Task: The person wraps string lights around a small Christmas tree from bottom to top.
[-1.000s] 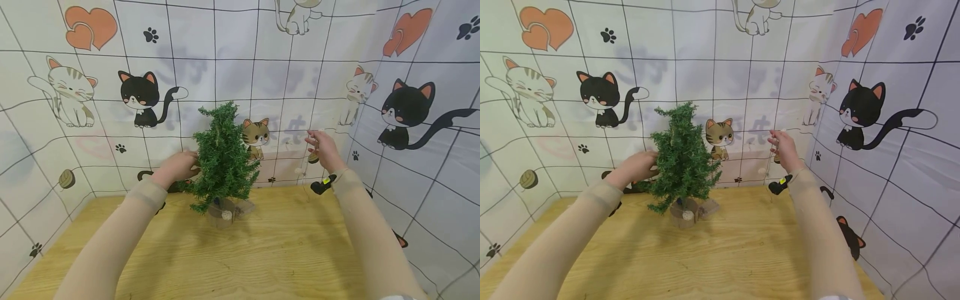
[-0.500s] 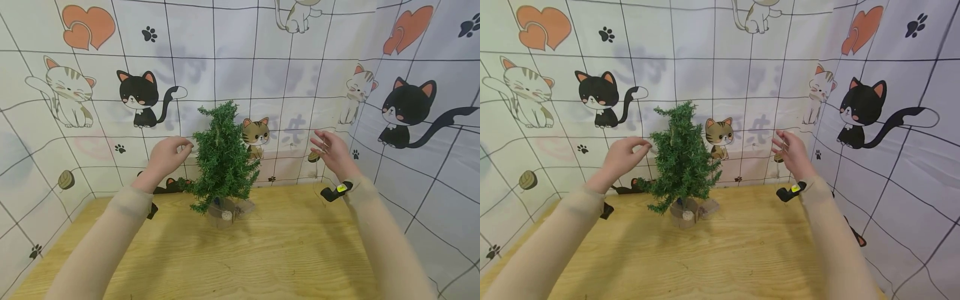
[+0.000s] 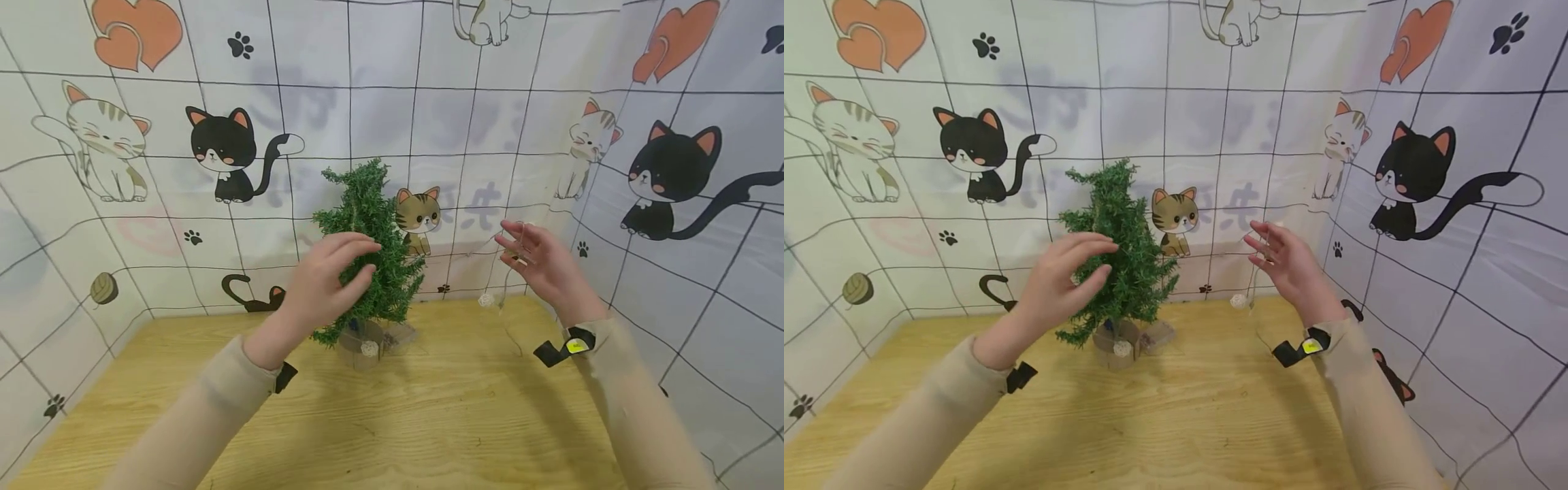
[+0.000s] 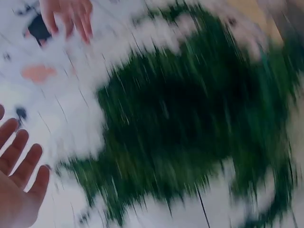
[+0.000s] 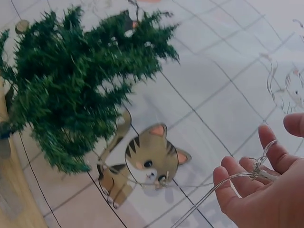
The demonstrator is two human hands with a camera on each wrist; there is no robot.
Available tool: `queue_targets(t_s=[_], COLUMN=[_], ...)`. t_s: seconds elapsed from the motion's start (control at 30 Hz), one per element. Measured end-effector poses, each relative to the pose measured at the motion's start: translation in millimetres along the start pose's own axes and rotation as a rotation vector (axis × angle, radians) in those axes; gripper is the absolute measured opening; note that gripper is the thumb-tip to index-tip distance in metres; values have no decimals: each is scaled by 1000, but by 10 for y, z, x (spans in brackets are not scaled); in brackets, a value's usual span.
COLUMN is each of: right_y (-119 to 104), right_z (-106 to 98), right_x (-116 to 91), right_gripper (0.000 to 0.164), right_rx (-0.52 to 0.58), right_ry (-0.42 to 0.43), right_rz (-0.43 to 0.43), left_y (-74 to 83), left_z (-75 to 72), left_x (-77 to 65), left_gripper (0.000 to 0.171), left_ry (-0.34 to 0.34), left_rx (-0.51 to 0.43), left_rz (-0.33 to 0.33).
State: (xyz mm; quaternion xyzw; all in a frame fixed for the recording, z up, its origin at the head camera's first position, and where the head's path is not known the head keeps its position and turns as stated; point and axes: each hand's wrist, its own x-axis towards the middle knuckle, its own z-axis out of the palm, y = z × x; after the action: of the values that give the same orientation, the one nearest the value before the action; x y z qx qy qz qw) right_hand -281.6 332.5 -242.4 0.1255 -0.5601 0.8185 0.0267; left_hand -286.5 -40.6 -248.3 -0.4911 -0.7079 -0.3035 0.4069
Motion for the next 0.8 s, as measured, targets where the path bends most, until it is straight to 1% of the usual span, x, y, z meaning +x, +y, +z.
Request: queue_targets(t_s=[0.07, 0.1, 0.13, 0.17, 0.23, 0.3, 0.33, 0.4, 0.5, 0.57, 0.63, 0.7, 0.8], right_y=[6, 7, 7, 6, 9, 17, 25, 50, 102, 144, 184, 222, 266], right_z=[72, 110, 149, 186, 259, 324, 354, 410, 491, 538, 578, 601, 606], right_x=[-61, -91, -118, -144, -197, -246, -270, -318, -389, -434, -481, -530, -619], right_gripper=[29, 29, 29, 30, 32, 35, 36, 38, 42, 46, 50, 53, 54], right_rx=[-48, -67, -89, -110, -152, -188, -201, -211, -229, -244, -277, -318, -375], right_ry=[-47, -69, -84, -102, -140, -175, -192, -232, -299, -350, -400, -445, -511], right_rz=[-15, -19, -20, -19, -19, -12, -12, -14, 3, 19, 41, 50, 50], left_y=[163, 230, 292, 345, 431, 488, 507, 524, 523, 516, 504, 505, 537], left_z=[125, 188, 252, 319, 450, 574, 635, 748, 893, 958, 1004, 1020, 994], left_x=[-30, -50, -77, -105, -167, -221, -241, -266, -280, -292, -318, -348, -386], left_gripper=[34, 38, 44, 48, 56, 62, 63, 65, 65, 65, 64, 63, 59], left_ry=[-68, -115, -165, -217, -317, -398, -420, -445, -440, -441, -456, -486, -551], left_rx=[-60, -98, -150, -211, -327, -429, -472, -535, -644, -700, -748, -793, -912], left_rz=[-27, -53, -93, -140, -255, -373, -422, -492, -556, -584, -601, -616, -643])
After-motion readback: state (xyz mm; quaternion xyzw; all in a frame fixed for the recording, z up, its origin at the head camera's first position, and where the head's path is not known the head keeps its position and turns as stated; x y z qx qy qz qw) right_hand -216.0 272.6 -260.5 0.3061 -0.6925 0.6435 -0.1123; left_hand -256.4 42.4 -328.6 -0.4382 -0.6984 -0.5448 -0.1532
